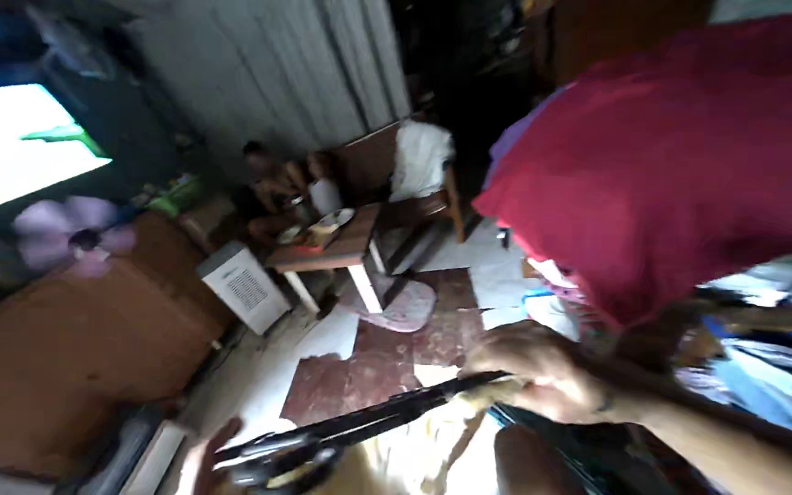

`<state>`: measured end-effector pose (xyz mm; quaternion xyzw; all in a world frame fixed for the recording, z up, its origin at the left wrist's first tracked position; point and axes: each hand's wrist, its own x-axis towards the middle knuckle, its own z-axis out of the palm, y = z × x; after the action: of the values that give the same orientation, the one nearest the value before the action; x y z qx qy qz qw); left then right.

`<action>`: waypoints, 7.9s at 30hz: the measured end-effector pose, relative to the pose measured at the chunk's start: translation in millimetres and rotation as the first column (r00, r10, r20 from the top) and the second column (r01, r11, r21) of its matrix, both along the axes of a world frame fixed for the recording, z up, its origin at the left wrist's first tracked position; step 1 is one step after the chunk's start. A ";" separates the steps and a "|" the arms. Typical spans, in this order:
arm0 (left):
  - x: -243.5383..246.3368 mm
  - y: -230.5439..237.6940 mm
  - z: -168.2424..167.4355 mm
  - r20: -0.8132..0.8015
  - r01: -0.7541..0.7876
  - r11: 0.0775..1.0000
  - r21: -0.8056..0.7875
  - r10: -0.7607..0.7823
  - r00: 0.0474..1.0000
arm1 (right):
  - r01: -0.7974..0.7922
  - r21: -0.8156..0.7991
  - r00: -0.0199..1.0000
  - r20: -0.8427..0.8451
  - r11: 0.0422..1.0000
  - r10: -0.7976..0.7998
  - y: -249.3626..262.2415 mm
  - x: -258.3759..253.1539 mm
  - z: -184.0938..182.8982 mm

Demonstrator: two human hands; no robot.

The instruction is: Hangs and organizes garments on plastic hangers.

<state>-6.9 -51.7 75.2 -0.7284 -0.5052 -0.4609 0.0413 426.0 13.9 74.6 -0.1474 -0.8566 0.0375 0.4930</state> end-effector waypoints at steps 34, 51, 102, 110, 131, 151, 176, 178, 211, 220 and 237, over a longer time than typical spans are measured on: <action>73.0 -61.5 -166.6 0.595 0.148 0.868 -0.474 0.192 0.781 | 0.549 -0.444 0.774 -0.049 0.708 -0.631 -55.1 -87.7 -139.4; 50.6 -51.7 -185.0 0.852 -0.229 0.850 -0.475 0.509 0.123 | 0.397 -0.544 0.846 -0.097 0.739 -0.525 -59.6 -84.4 -151.2; 52.8 7.1 -159.9 0.951 0.998 -0.063 -0.018 -0.308 -0.003 | 0.222 -0.761 0.973 0.137 0.610 -0.183 -54.2 -79.1 -174.8; 36.1 7.8 -117.1 0.956 0.978 0.108 -0.180 -0.215 0.200 | 0.380 -0.750 0.919 0.242 0.541 -0.311 -52.4 -75.1 -185.7; 47.2 -35.3 -138.2 0.839 0.464 0.701 -0.542 0.415 0.352 | 0.044 -0.785 0.940 -0.177 0.618 -0.291 -41.8 -54.8 -187.3; 56.3 -69.4 -67.6 -0.329 -0.120 0.635 -0.764 -0.223 0.918 | 0.204 -0.436 0.974 0.182 0.876 -0.136 -82.8 -189.7 -127.9; 18.2 -91.3 -120.8 -0.126 -0.241 0.646 -0.725 0.219 0.968 | 0.508 -0.557 0.858 0.256 0.658 -0.446 -65.6 -117.0 -194.2; 16.1 -91.8 -124.7 -0.155 -0.273 0.668 -0.692 0.232 0.960 | 0.484 -0.592 0.872 0.261 0.645 -0.414 -62.7 -105.3 -190.4; -5.9 -92.1 -144.4 0.067 -0.120 0.578 -0.807 0.292 0.954 | 0.418 -0.877 0.887 0.338 0.238 -0.316 -57.3 -33.1 -231.3; 23.4 -86.5 -147.5 0.235 0.032 0.667 -0.745 0.217 0.947 | 0.328 -0.627 0.911 0.011 0.707 -0.413 -46.7 -147.2 -192.2; -4.4 -96.0 -135.0 0.178 -0.073 0.691 -0.720 0.286 0.942 | 0.553 -0.760 0.765 0.301 0.341 -0.570 9.1 -58.3 -201.8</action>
<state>-11.4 -147.7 -59.8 -0.5634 -0.7124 -0.3240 -0.2647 367.6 23.0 -127.1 -0.6410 -0.6291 0.2575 0.3564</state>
